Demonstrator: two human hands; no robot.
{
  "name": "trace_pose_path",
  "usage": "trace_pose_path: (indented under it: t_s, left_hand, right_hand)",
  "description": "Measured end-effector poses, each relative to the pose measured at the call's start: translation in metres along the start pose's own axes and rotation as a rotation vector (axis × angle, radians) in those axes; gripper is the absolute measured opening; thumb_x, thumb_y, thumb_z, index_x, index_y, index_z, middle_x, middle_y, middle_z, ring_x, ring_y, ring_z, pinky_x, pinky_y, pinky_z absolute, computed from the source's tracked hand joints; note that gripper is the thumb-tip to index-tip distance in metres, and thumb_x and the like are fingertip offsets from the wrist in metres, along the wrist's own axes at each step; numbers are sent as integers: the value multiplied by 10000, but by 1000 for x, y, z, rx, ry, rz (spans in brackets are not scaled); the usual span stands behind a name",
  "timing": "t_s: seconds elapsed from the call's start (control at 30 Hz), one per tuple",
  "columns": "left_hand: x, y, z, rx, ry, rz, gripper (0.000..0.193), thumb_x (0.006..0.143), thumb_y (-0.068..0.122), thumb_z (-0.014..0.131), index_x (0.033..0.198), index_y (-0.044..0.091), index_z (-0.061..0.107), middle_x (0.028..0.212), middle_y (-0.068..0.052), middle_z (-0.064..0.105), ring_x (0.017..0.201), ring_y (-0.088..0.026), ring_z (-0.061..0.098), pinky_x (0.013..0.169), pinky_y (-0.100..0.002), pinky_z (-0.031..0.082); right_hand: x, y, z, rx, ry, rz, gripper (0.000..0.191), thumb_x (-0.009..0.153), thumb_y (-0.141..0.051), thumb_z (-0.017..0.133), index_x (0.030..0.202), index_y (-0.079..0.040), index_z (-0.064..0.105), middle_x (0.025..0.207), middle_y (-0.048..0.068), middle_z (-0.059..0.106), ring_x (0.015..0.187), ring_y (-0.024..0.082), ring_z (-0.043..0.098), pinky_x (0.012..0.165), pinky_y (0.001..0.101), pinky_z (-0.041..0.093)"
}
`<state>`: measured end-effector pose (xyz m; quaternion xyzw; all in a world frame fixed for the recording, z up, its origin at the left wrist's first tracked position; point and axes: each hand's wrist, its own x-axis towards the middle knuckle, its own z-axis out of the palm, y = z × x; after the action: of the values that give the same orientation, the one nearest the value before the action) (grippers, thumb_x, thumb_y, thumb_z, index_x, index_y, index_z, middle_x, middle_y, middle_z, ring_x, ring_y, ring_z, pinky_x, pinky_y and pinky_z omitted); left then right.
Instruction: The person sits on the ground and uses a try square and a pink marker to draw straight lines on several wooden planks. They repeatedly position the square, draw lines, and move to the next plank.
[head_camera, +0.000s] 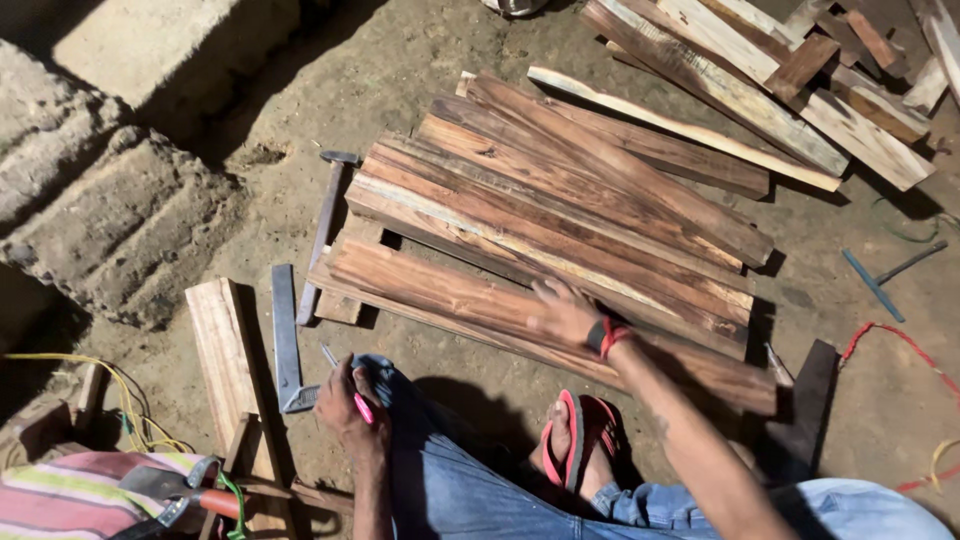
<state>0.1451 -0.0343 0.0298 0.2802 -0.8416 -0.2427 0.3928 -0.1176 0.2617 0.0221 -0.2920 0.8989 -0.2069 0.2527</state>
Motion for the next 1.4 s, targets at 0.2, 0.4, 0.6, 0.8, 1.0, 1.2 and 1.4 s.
trace_pose_path:
  t_s: [0.2,0.4,0.6,0.8,1.0,1.2,1.4]
  left_hand:
    - [2,-5,1,58,-12,12,281,1054,232,596,1280,83,668,1204,-136,695,1124,-332,621,979,-466,424]
    - [10,11,-2,167,-34,52,280,994,230,629,1244,119,688,1170,-119,693,1113,-319,630,951,-462,425]
    - [30,25,17,-19,-327,233,317,943,198,659,1254,147,688,1133,-61,719,1114,-294,642,922,-445,457]
    - [56,71,127,-66,-836,790,725,773,336,812,1413,121,548,1486,-121,530,1391,-311,451,1105,-485,366]
    - [76,101,187,167,-1099,1004,1048,625,500,899,1496,151,432,1553,-145,414,1457,-305,327,1171,-532,262]
    - [86,104,189,339,-1149,1038,1142,527,514,928,1473,118,426,1324,-131,563,1286,-300,473,1074,-491,355]
    - [79,91,201,234,-1071,1057,921,636,444,808,1409,84,459,1259,-168,580,1210,-323,509,987,-512,379]
  right_hand:
    - [-61,-6,3,-437,68,73,1199,695,-699,792,1606,-342,99,1681,120,175,1480,396,301,1187,601,266]
    - [-113,53,-23,-391,-15,276,1324,615,-659,865,1603,-377,30,1585,139,334,1450,407,355,1196,565,289]
    - [-113,88,-4,-376,43,212,1284,627,-595,906,1611,-429,97,1524,127,433,1365,399,432,1128,557,353]
    - [-135,93,9,-347,104,205,1266,607,-468,937,1583,-425,132,1437,63,494,1322,349,493,1117,564,381]
    - [-164,102,3,-411,133,228,1371,537,-391,989,1604,-409,128,1551,109,387,1350,396,399,1078,607,345]
    - [-169,121,18,-398,135,231,1241,635,-375,930,1582,-420,130,1427,142,452,1308,381,464,1075,537,413]
    - [-173,124,25,-391,113,234,1209,678,-356,909,1587,-441,116,1408,158,455,1295,386,466,1087,547,396]
